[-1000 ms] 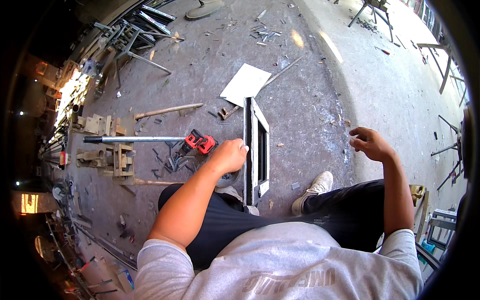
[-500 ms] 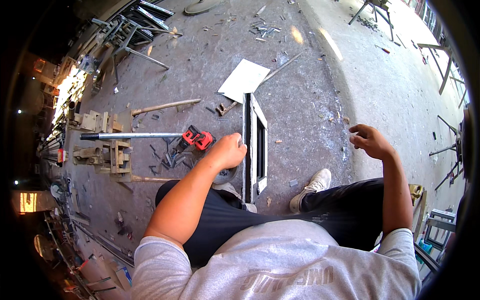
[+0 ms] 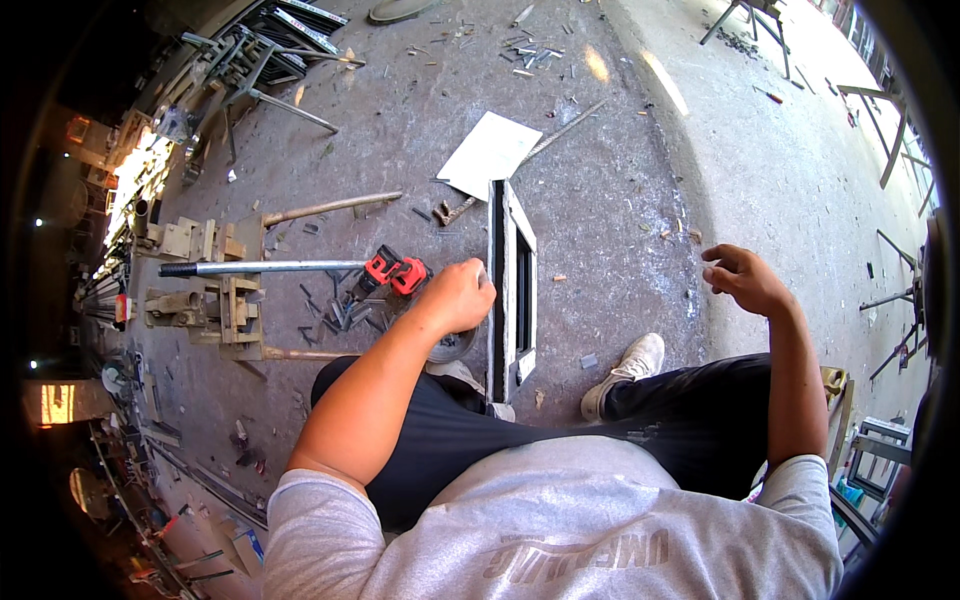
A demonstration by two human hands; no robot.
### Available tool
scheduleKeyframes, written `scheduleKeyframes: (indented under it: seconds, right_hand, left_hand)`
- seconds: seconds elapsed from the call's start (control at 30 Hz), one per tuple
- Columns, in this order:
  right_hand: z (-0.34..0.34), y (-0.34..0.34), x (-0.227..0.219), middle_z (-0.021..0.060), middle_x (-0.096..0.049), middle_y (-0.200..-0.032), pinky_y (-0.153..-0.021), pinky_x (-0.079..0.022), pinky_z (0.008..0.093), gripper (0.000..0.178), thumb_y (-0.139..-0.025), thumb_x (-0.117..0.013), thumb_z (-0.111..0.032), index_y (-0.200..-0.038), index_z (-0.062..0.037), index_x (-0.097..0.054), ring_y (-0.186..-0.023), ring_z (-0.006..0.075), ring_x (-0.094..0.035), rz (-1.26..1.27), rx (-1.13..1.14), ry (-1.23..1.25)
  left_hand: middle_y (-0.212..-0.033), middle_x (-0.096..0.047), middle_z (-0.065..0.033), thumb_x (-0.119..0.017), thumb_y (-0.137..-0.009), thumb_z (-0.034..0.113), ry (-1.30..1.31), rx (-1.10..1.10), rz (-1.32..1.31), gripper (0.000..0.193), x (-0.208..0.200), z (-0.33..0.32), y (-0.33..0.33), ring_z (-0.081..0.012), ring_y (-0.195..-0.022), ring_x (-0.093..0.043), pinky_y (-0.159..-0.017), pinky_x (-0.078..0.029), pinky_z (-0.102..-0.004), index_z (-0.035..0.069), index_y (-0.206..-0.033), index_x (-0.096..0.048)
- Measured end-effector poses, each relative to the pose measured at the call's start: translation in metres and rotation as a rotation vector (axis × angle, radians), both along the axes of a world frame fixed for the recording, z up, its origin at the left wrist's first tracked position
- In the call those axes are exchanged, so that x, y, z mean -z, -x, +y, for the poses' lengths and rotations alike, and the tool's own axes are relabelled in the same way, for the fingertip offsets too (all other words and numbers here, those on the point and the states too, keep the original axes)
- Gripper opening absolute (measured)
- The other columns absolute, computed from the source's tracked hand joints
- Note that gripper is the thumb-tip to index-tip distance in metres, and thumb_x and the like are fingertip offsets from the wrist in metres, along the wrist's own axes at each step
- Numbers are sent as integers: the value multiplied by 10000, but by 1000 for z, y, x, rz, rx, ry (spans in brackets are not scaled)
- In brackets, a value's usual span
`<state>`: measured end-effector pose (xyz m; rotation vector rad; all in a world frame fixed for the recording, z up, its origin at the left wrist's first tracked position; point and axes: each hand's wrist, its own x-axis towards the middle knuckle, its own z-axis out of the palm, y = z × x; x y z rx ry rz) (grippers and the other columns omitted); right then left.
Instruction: The person assembles a square metal frame by joining four metal profiles on the floor. They use a cordless drill to drive screws into the corners to secure the pieces together.
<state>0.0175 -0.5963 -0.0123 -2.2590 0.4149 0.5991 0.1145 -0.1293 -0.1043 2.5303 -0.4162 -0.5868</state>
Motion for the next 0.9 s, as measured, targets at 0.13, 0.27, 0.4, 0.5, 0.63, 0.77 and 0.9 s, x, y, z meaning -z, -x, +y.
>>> scheduleKeyframes:
  seconds: [0.13,0.27,0.4,0.5,0.63,0.77,0.9]
  right_hand:
    - [-1,0,1,130,-758,-1040,-858,-566,351,421,-1006,-695,-254,-1341,-2,-653,-915,185,-724,-13,-9,-5]
    - [-1,0,0,131,-757,-1028,-853,-567,350,417,-1005,-696,-249,-1337,0,-655,-909,183,-724,-9,-6,-5]
    - [0,0,0,133,-758,-1028,-847,-569,350,415,-1005,-696,-247,-1335,2,-656,-905,186,-725,-8,-2,3]
    - [1,0,-1,134,-759,-1034,-846,-569,351,415,-1007,-696,-246,-1335,4,-655,-907,189,-726,-7,-2,4]
    - [0,0,1,135,-759,-1041,-847,-568,351,418,-1008,-696,-248,-1339,4,-654,-910,189,-725,-11,-3,4]
    - [-1,1,2,135,-759,-1043,-848,-567,351,416,-1009,-696,-252,-1340,-4,-655,-912,188,-724,-4,6,-7]
    - [-1,0,1,131,-759,-1044,-852,-567,352,412,-1007,-699,-260,-1340,-22,-658,-914,187,-724,2,0,2]
  left_hand:
    - [-915,-699,-285,-608,-922,221,10,3,4,263,-1,0,0,-463,-920,-690,-812,-536,-498,-42,-916,-624]
    - [-926,-703,-285,-604,-929,221,-35,38,50,267,-10,-2,-1,-459,-922,-691,-818,-539,-493,-44,-929,-636]
    - [-920,-700,-284,-606,-934,223,-3,12,7,264,-4,-1,0,-462,-920,-686,-818,-535,-496,-40,-918,-628]
    - [-920,-697,-285,-607,-937,228,16,-9,-13,267,2,0,0,-466,-928,-683,-822,-532,-499,-38,-917,-622]
    - [-935,-698,-291,-600,-943,235,-18,25,28,276,-2,1,-2,-469,-948,-683,-830,-533,-499,-40,-937,-626]
    - [-937,-699,-292,-595,-944,237,-12,44,31,279,-8,-1,0,-469,-944,-683,-828,-533,-503,-41,-935,-627]
    - [-943,-699,-292,-595,-939,238,-11,12,23,284,-5,-2,1,-469,-943,-684,-831,-533,-506,-44,-935,-630]
